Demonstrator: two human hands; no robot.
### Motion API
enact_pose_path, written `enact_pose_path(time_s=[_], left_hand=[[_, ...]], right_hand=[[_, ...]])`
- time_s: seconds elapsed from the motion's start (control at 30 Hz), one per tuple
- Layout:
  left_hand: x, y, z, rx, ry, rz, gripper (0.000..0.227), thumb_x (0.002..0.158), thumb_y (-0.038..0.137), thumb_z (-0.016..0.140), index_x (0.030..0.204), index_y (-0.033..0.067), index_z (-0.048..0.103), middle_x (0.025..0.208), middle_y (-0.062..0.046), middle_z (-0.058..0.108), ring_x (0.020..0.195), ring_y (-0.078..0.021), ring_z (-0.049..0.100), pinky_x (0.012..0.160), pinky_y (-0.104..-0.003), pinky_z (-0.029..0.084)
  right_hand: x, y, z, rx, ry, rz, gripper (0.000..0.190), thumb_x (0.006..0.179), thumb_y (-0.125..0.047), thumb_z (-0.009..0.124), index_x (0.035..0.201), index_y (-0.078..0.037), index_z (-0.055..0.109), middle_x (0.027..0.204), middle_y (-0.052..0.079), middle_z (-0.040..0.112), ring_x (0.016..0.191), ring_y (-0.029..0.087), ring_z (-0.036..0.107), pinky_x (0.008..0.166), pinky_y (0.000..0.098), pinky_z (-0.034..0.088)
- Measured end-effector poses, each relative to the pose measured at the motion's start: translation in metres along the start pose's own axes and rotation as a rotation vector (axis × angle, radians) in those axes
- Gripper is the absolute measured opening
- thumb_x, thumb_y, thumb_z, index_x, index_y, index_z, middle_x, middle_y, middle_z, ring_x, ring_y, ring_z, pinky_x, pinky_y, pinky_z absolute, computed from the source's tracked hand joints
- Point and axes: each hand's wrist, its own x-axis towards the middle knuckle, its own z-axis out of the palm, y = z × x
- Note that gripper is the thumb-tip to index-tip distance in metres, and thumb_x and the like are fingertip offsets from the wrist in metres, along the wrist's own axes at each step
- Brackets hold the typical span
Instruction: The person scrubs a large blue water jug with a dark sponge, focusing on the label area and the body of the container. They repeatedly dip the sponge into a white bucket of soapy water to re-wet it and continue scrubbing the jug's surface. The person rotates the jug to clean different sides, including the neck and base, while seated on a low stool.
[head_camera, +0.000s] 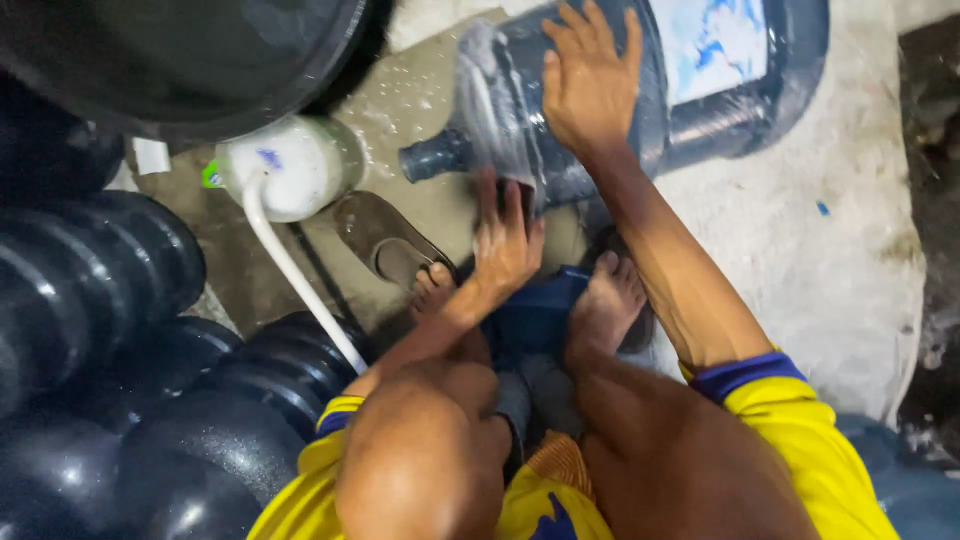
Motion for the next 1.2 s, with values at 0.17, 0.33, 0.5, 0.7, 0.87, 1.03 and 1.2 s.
enact_pose_path(time_s=[0.17,0.33,0.5,0.7,0.87,1.03,1.2], left_hand=[[0.093,-0.026,-0.007,-0.344,-0.015,-0.314,0.057,0.105,0.027,0.041,0.152,0.0148,0.012,0.16,-0.014,0.013,0.144,-0.0356,0.04,0.092,-0.037,0.061],[0.098,-0.039,0.003,-0.333,-0.026,-0.387,0.05,0.105,0.027,0.034,0.152,0.0195,0.019,0.16,-0.009,0.019,0.152,-0.0237,0.026,0.111,-0.029,0.049],[-0.007,-0.013,0.008,-0.473,0.062,-0.402,0.055,0.104,0.019,0.033,0.147,-0.0021,0.006,0.154,-0.026,0.008,0.146,-0.0412,0.014,0.122,-0.047,0.018],[0.078,-0.091,0.045,-0.59,0.085,-0.636,0.056,0.101,0.042,0.025,0.149,0.0155,0.016,0.156,-0.012,0.021,0.146,-0.0311,0.022,0.119,-0.047,0.02],[0.019,-0.036,0.016,-0.605,0.06,-0.519,0.061,0.104,0.045,0.019,0.151,0.0091,0.005,0.16,-0.009,0.004,0.151,-0.0232,0.005,0.127,-0.04,0.007],[-0.003,-0.041,0.031,-0.382,0.076,-0.276,0.058,0.104,0.023,0.042,0.149,0.0044,0.012,0.157,-0.017,0.012,0.148,-0.0352,0.016,0.125,-0.047,0.018],[0.106,-0.071,0.013,-0.536,-0.025,-0.64,0.066,0.087,0.033,0.05,0.147,0.021,0.024,0.15,-0.014,0.036,0.138,-0.0328,0.04,0.114,-0.049,0.031]], right_hand=[[0.003,-0.001,-0.008,0.003,0.058,-0.063,0.024,0.094,-0.015,0.052,0.112,-0.008,0.066,0.112,0.006,0.068,0.111,0.026,0.055,0.101,0.0483,0.014],[0.005,-0.006,-0.018,0.01,0.11,-0.105,0.023,0.09,-0.01,0.05,0.108,-0.01,0.064,0.113,0.013,0.064,0.101,0.034,0.058,0.098,0.0477,0.019],[0.007,0.011,0.004,0.007,0.123,-0.134,0.027,0.098,-0.015,0.046,0.115,-0.007,0.066,0.121,0.013,0.065,0.116,0.032,0.054,0.105,0.0488,0.012],[-0.001,0.015,0.003,0.005,0.123,-0.157,0.049,0.108,-0.034,0.025,0.116,-0.007,0.066,0.122,0.01,0.063,0.12,0.032,0.05,0.103,0.0517,0.011],[-0.004,0.009,0.0,0.004,0.094,-0.091,0.046,0.106,-0.031,0.027,0.118,-0.009,0.064,0.125,0.009,0.062,0.123,0.032,0.047,0.103,0.0521,0.009],[-0.006,0.006,-0.006,-0.001,0.054,-0.101,0.036,0.104,-0.02,0.036,0.121,-0.005,0.064,0.127,0.014,0.061,0.124,0.035,0.047,0.104,0.0507,0.01],[-0.009,0.003,-0.007,-0.001,0.12,-0.127,0.044,0.105,-0.026,0.028,0.118,-0.006,0.065,0.123,0.012,0.063,0.122,0.032,0.048,0.104,0.0493,0.012]])
